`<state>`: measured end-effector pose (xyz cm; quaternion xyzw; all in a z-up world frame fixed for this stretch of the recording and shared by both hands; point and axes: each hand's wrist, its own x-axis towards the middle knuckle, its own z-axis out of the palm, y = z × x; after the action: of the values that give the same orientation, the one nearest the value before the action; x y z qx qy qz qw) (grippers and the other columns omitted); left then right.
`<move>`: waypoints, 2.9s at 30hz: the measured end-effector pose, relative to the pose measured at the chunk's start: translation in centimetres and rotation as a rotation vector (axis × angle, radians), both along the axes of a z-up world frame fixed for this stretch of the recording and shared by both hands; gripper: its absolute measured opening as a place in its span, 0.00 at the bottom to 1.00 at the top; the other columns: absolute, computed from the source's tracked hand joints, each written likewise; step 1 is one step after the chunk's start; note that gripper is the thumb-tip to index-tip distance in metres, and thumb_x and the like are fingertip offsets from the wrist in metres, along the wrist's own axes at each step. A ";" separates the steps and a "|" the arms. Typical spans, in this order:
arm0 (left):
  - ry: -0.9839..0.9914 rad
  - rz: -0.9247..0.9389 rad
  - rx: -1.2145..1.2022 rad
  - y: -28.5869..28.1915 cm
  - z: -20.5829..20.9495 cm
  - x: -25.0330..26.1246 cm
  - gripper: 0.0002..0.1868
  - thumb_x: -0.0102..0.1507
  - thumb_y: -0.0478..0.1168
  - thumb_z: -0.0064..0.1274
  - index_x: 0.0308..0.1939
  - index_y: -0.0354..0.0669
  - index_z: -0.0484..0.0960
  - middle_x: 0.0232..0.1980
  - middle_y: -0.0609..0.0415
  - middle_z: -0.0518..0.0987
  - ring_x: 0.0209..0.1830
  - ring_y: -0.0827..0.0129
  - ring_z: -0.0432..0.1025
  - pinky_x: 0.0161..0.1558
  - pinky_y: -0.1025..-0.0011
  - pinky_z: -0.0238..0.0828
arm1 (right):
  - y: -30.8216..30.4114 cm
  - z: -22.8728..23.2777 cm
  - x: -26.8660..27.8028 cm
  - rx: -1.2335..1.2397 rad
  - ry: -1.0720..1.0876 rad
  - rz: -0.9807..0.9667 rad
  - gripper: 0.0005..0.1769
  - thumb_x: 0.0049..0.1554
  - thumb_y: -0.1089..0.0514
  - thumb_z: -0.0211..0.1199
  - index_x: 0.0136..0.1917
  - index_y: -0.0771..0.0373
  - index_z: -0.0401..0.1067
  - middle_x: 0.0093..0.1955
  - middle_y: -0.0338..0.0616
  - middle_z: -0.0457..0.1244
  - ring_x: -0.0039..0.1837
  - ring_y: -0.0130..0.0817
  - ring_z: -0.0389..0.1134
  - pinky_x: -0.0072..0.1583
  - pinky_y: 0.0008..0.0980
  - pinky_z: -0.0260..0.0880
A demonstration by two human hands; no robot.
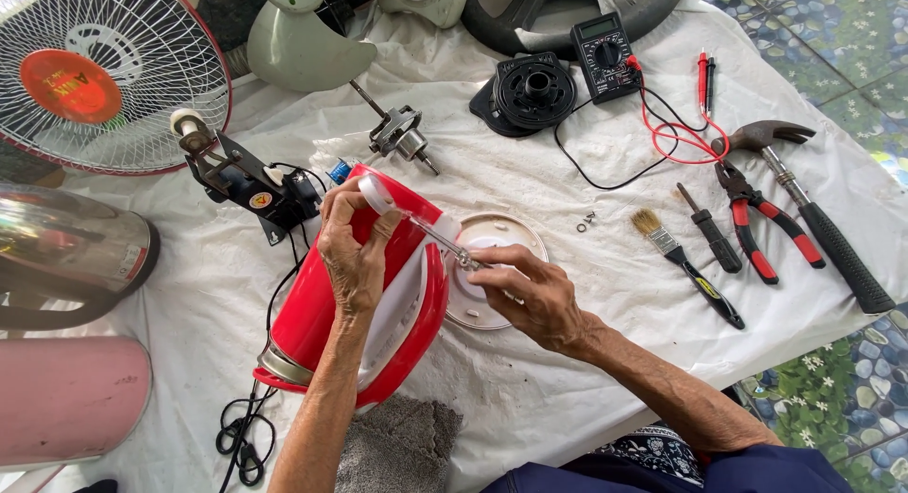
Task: The person wraps white tape around the heating element housing of a red electric kettle by hand and using a screwdriver.
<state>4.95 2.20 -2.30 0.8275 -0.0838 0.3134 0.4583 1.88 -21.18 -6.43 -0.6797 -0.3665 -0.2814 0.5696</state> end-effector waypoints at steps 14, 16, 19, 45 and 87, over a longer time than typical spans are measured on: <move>0.039 0.138 0.068 0.0 -0.9 1.0 0.11 0.66 0.44 0.61 0.43 0.42 0.78 0.52 0.47 0.75 0.59 0.53 0.70 0.65 0.55 0.60 | 2.0 -2.2 8.8 -0.156 0.449 0.023 0.09 0.62 0.57 0.63 0.56 0.54 0.74 0.49 0.45 0.68 0.51 0.50 0.72 0.55 0.46 0.72; 0.024 0.132 0.061 0.0 -0.9 1.1 0.11 0.66 0.43 0.61 0.43 0.41 0.78 0.52 0.46 0.74 0.59 0.53 0.70 0.65 0.54 0.60 | 2.8 -0.9 9.5 -0.120 0.480 0.090 0.09 0.65 0.54 0.60 0.57 0.55 0.74 0.52 0.47 0.70 0.55 0.53 0.72 0.57 0.46 0.71; 0.037 0.140 0.056 0.3 -0.8 1.0 0.12 0.66 0.44 0.62 0.43 0.41 0.79 0.51 0.46 0.75 0.58 0.52 0.71 0.64 0.53 0.61 | 3.6 -0.6 9.5 -0.168 0.573 0.204 0.09 0.66 0.50 0.58 0.53 0.55 0.74 0.44 0.51 0.70 0.48 0.51 0.71 0.55 0.50 0.69; 0.067 0.096 0.018 -0.1 0.5 0.8 0.12 0.66 0.44 0.60 0.42 0.39 0.79 0.50 0.45 0.76 0.58 0.49 0.72 0.62 0.52 0.66 | 1.2 6.9 7.2 -0.475 0.476 0.350 0.23 0.67 0.58 0.51 0.75 0.53 0.65 0.31 0.51 0.69 0.37 0.51 0.71 0.49 0.47 0.74; -0.011 0.056 0.024 -0.5 -0.8 0.6 0.09 0.66 0.43 0.60 0.40 0.44 0.76 0.48 0.51 0.72 0.57 0.46 0.74 0.62 0.49 0.64 | 4.8 4.5 10.0 -0.368 0.662 0.254 0.11 0.62 0.65 0.54 0.56 0.67 0.74 0.27 0.50 0.68 0.22 0.31 0.66 0.20 0.23 0.67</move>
<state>5.51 1.73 -3.06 0.8331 -0.0669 0.3297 0.4391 11.88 -16.38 -1.92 -0.7738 -0.2883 0.0958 0.5559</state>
